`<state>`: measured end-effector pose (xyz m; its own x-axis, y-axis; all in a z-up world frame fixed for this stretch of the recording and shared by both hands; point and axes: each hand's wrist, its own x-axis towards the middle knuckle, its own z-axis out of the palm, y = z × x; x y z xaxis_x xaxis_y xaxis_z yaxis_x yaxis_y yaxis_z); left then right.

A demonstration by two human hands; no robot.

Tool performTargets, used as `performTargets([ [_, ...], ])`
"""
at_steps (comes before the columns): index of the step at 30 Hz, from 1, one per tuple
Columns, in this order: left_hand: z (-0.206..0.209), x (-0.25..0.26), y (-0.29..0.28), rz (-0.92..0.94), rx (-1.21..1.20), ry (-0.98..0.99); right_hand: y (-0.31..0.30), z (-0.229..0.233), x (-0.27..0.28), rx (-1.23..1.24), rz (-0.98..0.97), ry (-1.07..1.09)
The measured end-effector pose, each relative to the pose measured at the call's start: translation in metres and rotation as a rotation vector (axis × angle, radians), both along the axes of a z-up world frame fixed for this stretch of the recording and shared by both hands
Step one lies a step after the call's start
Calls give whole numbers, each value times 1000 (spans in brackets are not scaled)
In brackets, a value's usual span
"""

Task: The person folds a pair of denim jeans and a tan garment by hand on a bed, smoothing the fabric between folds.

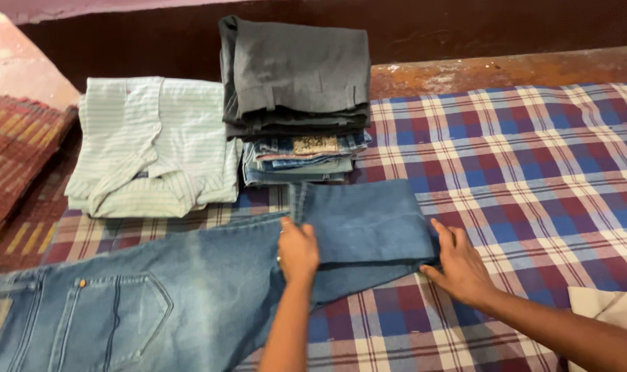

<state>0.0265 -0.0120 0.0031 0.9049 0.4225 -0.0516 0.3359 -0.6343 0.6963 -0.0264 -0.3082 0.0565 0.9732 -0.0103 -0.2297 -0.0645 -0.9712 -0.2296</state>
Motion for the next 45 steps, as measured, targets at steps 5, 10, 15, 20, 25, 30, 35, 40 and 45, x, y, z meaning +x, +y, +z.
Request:
performTargets([
  [5,-22,-10,116,135,64,-80,22,-3,2,99,145,-48],
  [10,23,-27,256,6,264,-151,61,-7,-3,256,331,-23],
  [15,107,-54,295,-74,243,63,102,5,-2,249,329,107],
  [20,143,-61,290,-72,93,174,127,21,-8,83,236,222],
  [25,104,-36,264,162,-489,5,143,32,-39,-53,515,-128],
  [30,95,-2,241,60,-192,-73,183,15,-51,-155,329,-383],
  [35,171,38,223,-6,-744,-353,194,-32,-37,192,-465,-460],
  [40,208,29,206,49,-748,-359,189,-48,-46,417,-452,-645],
  [45,218,38,182,81,-680,-365,209,-39,-45,199,-231,-760],
])
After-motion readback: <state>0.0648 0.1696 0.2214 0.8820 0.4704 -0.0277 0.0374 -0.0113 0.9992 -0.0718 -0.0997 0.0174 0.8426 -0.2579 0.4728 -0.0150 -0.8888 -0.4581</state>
